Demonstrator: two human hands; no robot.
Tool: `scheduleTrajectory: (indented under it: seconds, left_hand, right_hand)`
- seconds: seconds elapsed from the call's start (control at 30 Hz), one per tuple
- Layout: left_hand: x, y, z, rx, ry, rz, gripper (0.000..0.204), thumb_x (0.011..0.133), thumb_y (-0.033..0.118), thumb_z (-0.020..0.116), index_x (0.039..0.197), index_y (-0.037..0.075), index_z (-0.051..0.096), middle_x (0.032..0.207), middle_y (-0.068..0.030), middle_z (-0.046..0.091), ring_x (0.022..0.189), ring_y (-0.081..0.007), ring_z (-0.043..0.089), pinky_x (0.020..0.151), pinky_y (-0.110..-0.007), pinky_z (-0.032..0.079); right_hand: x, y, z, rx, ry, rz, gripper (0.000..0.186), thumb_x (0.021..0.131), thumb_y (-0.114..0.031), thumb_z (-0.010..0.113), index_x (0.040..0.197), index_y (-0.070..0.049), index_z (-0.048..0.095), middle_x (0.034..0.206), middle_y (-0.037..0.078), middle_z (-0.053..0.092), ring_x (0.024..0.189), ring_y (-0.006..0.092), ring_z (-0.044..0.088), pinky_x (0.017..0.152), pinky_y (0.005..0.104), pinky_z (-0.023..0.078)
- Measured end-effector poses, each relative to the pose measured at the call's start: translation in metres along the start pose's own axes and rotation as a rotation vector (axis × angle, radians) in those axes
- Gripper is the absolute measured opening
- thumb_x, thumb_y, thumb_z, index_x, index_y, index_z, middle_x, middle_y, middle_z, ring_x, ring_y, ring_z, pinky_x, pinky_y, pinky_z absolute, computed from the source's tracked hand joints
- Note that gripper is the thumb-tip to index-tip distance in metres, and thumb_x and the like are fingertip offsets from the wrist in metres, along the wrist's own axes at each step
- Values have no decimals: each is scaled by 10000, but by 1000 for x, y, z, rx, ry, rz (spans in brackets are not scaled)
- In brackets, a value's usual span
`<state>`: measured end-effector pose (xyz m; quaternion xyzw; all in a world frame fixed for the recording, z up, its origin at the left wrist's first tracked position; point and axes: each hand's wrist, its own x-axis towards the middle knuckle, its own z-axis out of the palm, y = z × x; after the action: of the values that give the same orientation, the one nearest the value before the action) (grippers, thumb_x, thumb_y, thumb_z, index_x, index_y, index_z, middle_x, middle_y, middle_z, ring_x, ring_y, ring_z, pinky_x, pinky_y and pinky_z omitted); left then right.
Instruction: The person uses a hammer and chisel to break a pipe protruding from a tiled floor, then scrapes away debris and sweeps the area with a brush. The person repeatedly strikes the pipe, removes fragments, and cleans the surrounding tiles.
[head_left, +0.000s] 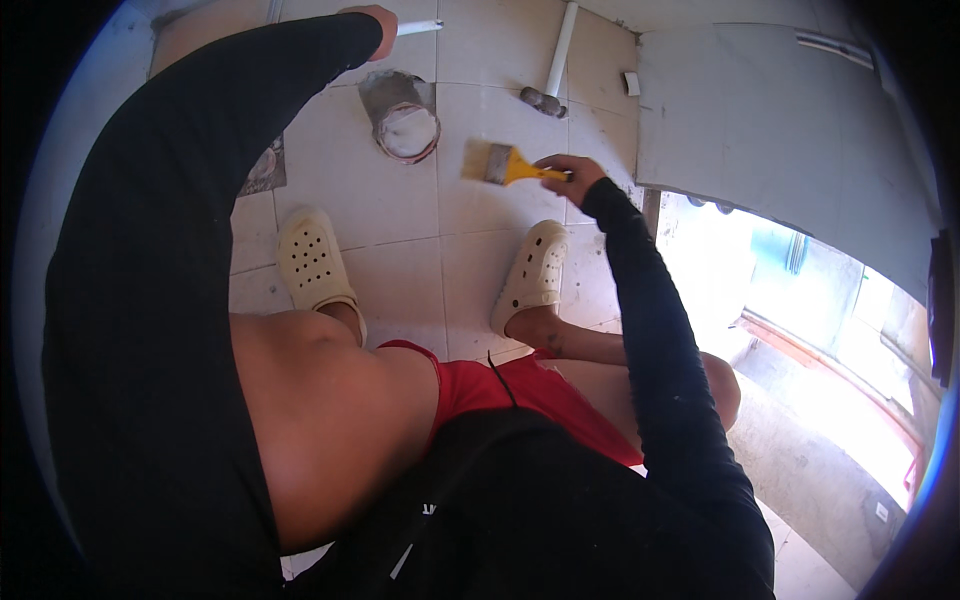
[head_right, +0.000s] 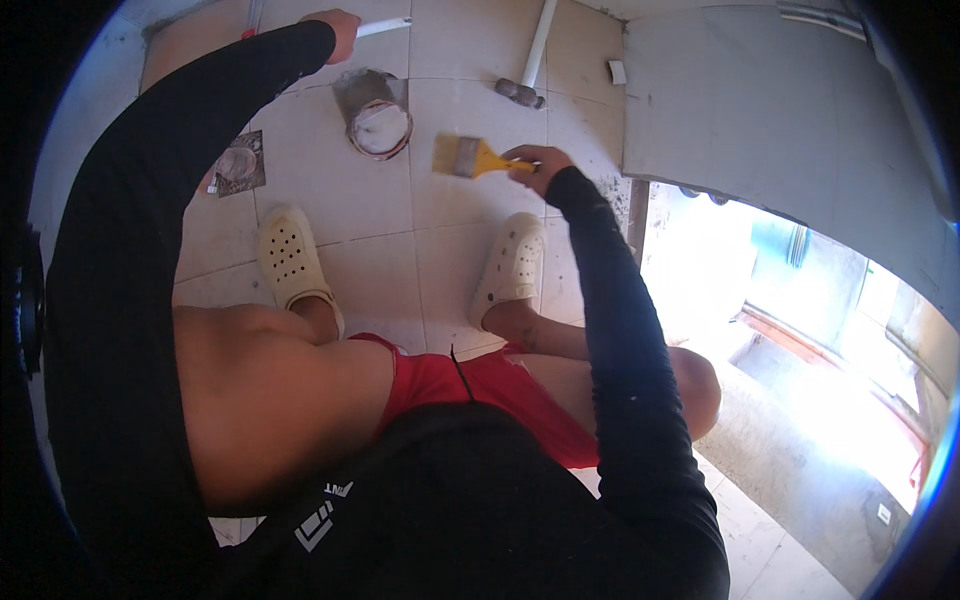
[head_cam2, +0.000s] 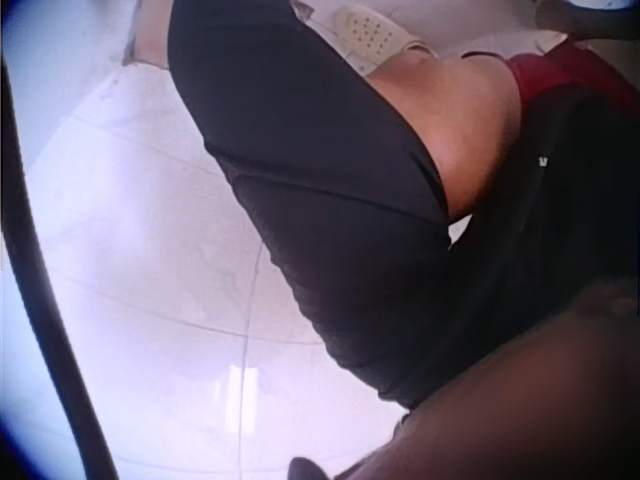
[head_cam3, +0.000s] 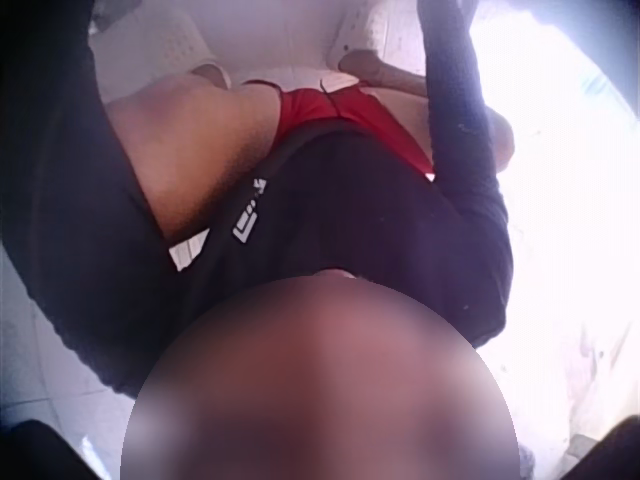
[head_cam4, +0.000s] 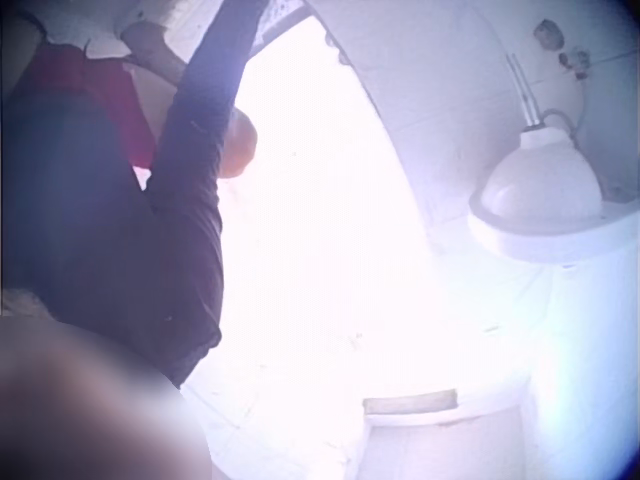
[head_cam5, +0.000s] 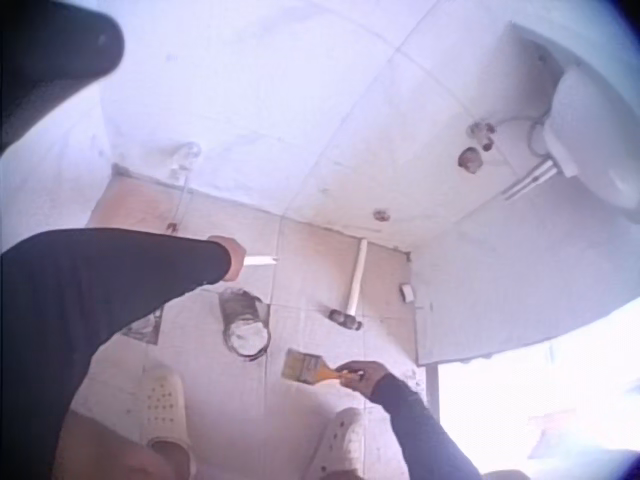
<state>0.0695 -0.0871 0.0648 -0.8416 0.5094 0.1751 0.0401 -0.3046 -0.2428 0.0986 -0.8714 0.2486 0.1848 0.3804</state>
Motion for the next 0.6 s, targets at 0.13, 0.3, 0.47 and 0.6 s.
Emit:
scheduleTrajectory:
  seconds: [0.13, 0.3, 0.47, 0.6]
  left_hand:
    - [1, 12, -6, -5, -10, 22, 271, 771, 78, 503, 1027, 52, 586, 934, -163, 625, 849, -305, 615, 765, -395, 491]
    - [2, -3, 1, -29, -2, 39, 274, 755, 89, 523, 1013, 47, 603, 929, -164, 629, 832, -299, 621, 761, -383, 494]
    - [0, -22, 13, -30, 31, 0, 283, 738, 125, 526, 986, 42, 636, 914, -164, 638, 835, -292, 628, 751, -378, 500]
    - [-5, -18, 10, -36, -23, 38, 283, 748, 123, 505, 997, 43, 613, 914, -168, 632, 854, -305, 616, 766, -386, 489]
  right_hand:
    - [-25, 45, 11, -265, -31, 102, 293, 734, -234, 650, 1001, -114, 631, 873, 128, 647, 767, 244, 621, 727, 324, 485]
    - [-123, 170, -42, -995, -231, 534, 327, 669, -353, 648, 908, -130, 667, 923, 115, 643, 899, 276, 605, 812, 361, 473]
    - [-118, 161, -73, -961, -66, 688, 247, 715, -292, 597, 890, -130, 664, 881, 120, 651, 888, 262, 617, 797, 341, 489]
    - [-77, 92, -63, -92, 62, 523, 292, 756, -246, 645, 1002, -91, 624, 790, 102, 639, 642, 131, 586, 580, 274, 473]
